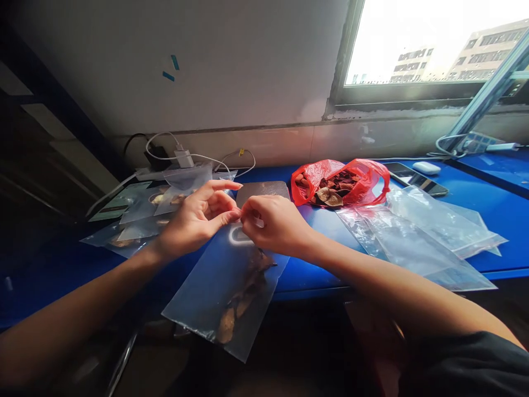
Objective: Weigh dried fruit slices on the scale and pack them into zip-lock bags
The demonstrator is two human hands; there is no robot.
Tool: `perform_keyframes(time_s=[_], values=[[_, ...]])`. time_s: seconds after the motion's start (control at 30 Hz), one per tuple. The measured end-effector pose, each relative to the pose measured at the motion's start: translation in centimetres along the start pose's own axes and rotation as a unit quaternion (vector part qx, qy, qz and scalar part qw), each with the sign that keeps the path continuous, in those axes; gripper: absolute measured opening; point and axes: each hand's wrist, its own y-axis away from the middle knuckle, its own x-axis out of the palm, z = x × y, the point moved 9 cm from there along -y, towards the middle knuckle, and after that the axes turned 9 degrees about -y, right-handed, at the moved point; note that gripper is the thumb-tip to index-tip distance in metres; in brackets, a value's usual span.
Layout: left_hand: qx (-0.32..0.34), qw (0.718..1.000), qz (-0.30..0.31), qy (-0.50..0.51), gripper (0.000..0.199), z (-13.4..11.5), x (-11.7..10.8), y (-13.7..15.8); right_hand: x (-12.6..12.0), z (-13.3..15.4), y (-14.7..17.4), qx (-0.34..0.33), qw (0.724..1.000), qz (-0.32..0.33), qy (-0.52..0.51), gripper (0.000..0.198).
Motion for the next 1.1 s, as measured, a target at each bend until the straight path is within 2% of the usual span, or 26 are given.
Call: perform_keyframes(time_s=[0.1,0.23,0.33,0.43,0.6,0.73,0.8,0.87,0.97,1.03,1.1], values=[[0.036,0.997,-0.004,-0.068,0.04,-0.6,0.1,0.2,0.2,-0.2,-0.1,0.014,1.0,-0.005,0.008,0.01],[0.113,0.97,-0.021,-0.213,0.036,-2.2,0.2,0.5,0.7,-0.8,-0.6,0.037,0.998,0.002,0.052,0.009],[0.12,0.958,-0.034,-0.258,0.032,-2.8,-0.3,0.2,0.4,-0.8,-1.2,0.033,0.997,-0.013,0.069,0.009],[0.091,0.96,-0.061,-0.256,0.024,-2.7,-2.0,-0.3,-0.8,-0.8,-1.7,0.015,0.996,-0.053,0.069,0.008],[0.025,0.974,-0.114,-0.193,0.011,-1.8,-5.8,-0.6,-2.4,-1.3,-2.1,0.026,0.993,-0.101,0.063,0.009],[0.015,0.975,-0.158,-0.154,0.007,-2.2,-8.2,-0.1,-4.0,-1.2,-2.1,0.008,0.989,-0.14,0.055,0.01],[0.017,0.972,-0.181,-0.147,0.007,-2.7,-9.4,0.1,-5.6,-1.7,-2.1,-0.002,0.983,-0.169,0.068,0.008],[0.021,0.962,-0.228,-0.15,0.007,-2.8,-11.4,0.4,-8.2,-2.9,-2.1,0.006,0.971,-0.224,0.083,0.007],[0.023,0.942,-0.312,-0.119,0.013,-1.0,-15.3,0.5,-12.7,-5.6,-2.3,0.05,0.948,-0.309,0.053,0.01],[-0.011,0.946,-0.312,-0.09,0.025,2.3,-17.3,-0.2,-14.4,-6.9,-3.2,0.072,0.948,-0.309,0.02,0.01],[-0.046,0.937,-0.329,-0.109,0.034,6.0,-19.3,-0.6,-15.2,-6.9,-4.4,0.068,0.957,-0.281,0.032,0.011]])
